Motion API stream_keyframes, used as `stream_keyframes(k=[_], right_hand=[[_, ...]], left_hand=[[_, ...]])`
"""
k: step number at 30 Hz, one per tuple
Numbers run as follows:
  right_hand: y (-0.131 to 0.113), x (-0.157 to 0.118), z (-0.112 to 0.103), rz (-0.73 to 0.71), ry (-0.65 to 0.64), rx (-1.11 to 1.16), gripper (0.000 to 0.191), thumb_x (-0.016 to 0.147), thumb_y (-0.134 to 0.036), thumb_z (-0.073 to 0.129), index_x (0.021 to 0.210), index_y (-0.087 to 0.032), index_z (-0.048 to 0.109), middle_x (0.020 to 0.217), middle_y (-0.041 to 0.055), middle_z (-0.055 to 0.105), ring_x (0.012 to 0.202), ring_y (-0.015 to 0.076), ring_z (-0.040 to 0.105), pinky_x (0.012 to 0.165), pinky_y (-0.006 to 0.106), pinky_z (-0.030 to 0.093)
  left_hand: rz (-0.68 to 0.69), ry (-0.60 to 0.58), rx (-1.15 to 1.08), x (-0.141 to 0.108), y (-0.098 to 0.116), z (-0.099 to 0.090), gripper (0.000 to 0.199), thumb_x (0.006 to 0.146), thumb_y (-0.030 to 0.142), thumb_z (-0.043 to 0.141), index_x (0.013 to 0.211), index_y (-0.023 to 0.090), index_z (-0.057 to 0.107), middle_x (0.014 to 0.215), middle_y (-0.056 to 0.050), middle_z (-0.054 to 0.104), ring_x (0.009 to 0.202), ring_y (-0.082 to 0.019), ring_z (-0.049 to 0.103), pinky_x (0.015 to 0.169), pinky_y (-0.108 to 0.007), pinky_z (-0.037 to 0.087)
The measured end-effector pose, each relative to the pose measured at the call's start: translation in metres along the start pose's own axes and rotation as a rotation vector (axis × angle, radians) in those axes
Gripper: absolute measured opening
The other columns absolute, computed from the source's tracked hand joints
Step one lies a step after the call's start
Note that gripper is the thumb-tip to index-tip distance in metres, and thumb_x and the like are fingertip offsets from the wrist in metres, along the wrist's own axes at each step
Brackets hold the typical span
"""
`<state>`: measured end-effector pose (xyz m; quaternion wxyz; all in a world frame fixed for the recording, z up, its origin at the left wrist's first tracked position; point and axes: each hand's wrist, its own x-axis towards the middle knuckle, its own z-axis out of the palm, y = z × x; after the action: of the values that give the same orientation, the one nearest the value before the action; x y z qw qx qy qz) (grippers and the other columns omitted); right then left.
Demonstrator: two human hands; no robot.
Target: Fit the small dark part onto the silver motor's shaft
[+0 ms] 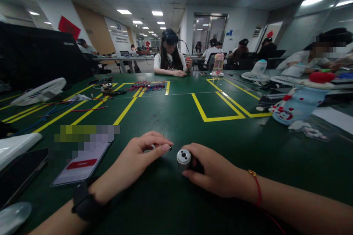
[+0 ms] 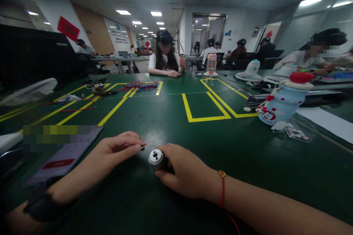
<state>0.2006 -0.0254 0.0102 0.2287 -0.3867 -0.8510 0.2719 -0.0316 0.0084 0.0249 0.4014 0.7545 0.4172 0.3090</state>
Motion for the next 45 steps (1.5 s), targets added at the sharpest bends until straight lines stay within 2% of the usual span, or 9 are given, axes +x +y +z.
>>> stream_keyframes(k=[3, 8, 20, 23, 30, 33, 37, 40, 45], right_hand=[[0.000, 0.000, 0.000, 0.011, -0.003, -0.005, 0.032, 0.079, -0.019, 0.064, 0.109, -0.019, 0.053, 0.097, 0.0035, 0.057, 0.081, 0.0173, 0.050, 0.072, 0.031, 0.042], [-0.001, 0.000, 0.000, 0.027, -0.018, 0.003, 0.031, 0.080, -0.019, 0.063, 0.109, -0.019, 0.054, 0.095, 0.0039, 0.058, 0.079, 0.0176, 0.049, 0.070, 0.031, 0.042], [0.002, -0.001, 0.001, 0.028, -0.013, -0.010, 0.031, 0.080, -0.020, 0.063, 0.109, -0.019, 0.054, 0.096, 0.0041, 0.057, 0.081, 0.0181, 0.049, 0.071, 0.031, 0.042], [0.002, 0.000, 0.000, 0.028, -0.013, -0.010, 0.033, 0.080, -0.020, 0.063, 0.111, -0.019, 0.053, 0.097, 0.0041, 0.057, 0.080, 0.0179, 0.050, 0.071, 0.032, 0.042], [0.002, -0.001, -0.001, 0.046, -0.010, 0.053, 0.033, 0.080, -0.022, 0.065, 0.112, -0.020, 0.054, 0.099, 0.0047, 0.059, 0.078, 0.0168, 0.052, 0.070, 0.031, 0.044], [0.003, -0.001, -0.001, 0.052, 0.001, 0.086, 0.035, 0.079, -0.021, 0.066, 0.112, -0.020, 0.054, 0.100, 0.0040, 0.059, 0.078, 0.0159, 0.053, 0.068, 0.029, 0.044], [0.004, -0.001, -0.001, 0.062, 0.027, 0.141, 0.038, 0.077, -0.020, 0.069, 0.112, -0.021, 0.055, 0.101, 0.0030, 0.060, 0.077, 0.0146, 0.054, 0.068, 0.028, 0.045], [0.006, 0.001, 0.000, 0.092, 0.033, 0.175, 0.038, 0.075, -0.022, 0.072, 0.110, -0.021, 0.057, 0.098, 0.0020, 0.060, 0.075, 0.0140, 0.054, 0.065, 0.027, 0.044], [0.011, 0.003, 0.000, 0.131, 0.029, 0.269, 0.036, 0.072, -0.025, 0.076, 0.105, -0.021, 0.061, 0.089, -0.0003, 0.061, 0.069, 0.0124, 0.053, 0.058, 0.024, 0.042]], left_hand=[[-0.041, -0.102, 0.064, -0.002, -0.008, -0.003, 0.017, 0.088, 0.035, 0.059, 0.093, 0.028, 0.073, 0.097, -0.001, 0.061, 0.090, -0.019, 0.059, 0.079, -0.031, 0.044], [0.039, -0.217, 0.177, -0.002, -0.012, -0.001, 0.016, 0.086, 0.032, 0.060, 0.092, 0.030, 0.074, 0.098, 0.000, 0.059, 0.095, -0.019, 0.056, 0.087, -0.033, 0.043], [0.072, -0.228, 0.272, -0.005, -0.013, 0.000, 0.015, 0.085, 0.031, 0.062, 0.094, 0.031, 0.074, 0.101, -0.001, 0.061, 0.099, -0.020, 0.055, 0.089, -0.033, 0.042], [0.025, -0.169, 0.202, -0.004, -0.013, -0.001, 0.020, 0.088, 0.030, 0.057, 0.102, 0.029, 0.071, 0.104, -0.001, 0.063, 0.098, -0.020, 0.057, 0.088, -0.032, 0.043], [-0.218, 0.169, -0.132, -0.001, -0.020, -0.005, 0.028, 0.090, 0.034, 0.052, 0.111, 0.021, 0.064, 0.092, -0.003, 0.066, 0.085, -0.018, 0.060, 0.078, -0.032, 0.046], [-0.222, 0.226, -0.308, 0.000, -0.026, -0.004, 0.027, 0.089, 0.031, 0.053, 0.111, 0.019, 0.063, 0.096, -0.004, 0.065, 0.086, -0.017, 0.061, 0.080, -0.031, 0.048], [-0.238, 0.245, -0.321, 0.001, -0.026, -0.003, 0.024, 0.087, 0.029, 0.056, 0.106, 0.018, 0.064, 0.097, -0.005, 0.066, 0.087, -0.018, 0.062, 0.081, -0.033, 0.049], [-0.222, 0.140, -0.189, 0.000, -0.021, -0.006, 0.020, 0.087, 0.029, 0.056, 0.102, 0.019, 0.065, 0.095, -0.005, 0.066, 0.089, -0.019, 0.062, 0.083, -0.036, 0.048], [0.026, -0.228, 0.141, -0.004, -0.010, -0.011, 0.018, 0.080, 0.027, 0.065, 0.097, 0.025, 0.067, 0.113, -0.003, 0.059, 0.105, -0.021, 0.056, 0.093, -0.037, 0.043]])
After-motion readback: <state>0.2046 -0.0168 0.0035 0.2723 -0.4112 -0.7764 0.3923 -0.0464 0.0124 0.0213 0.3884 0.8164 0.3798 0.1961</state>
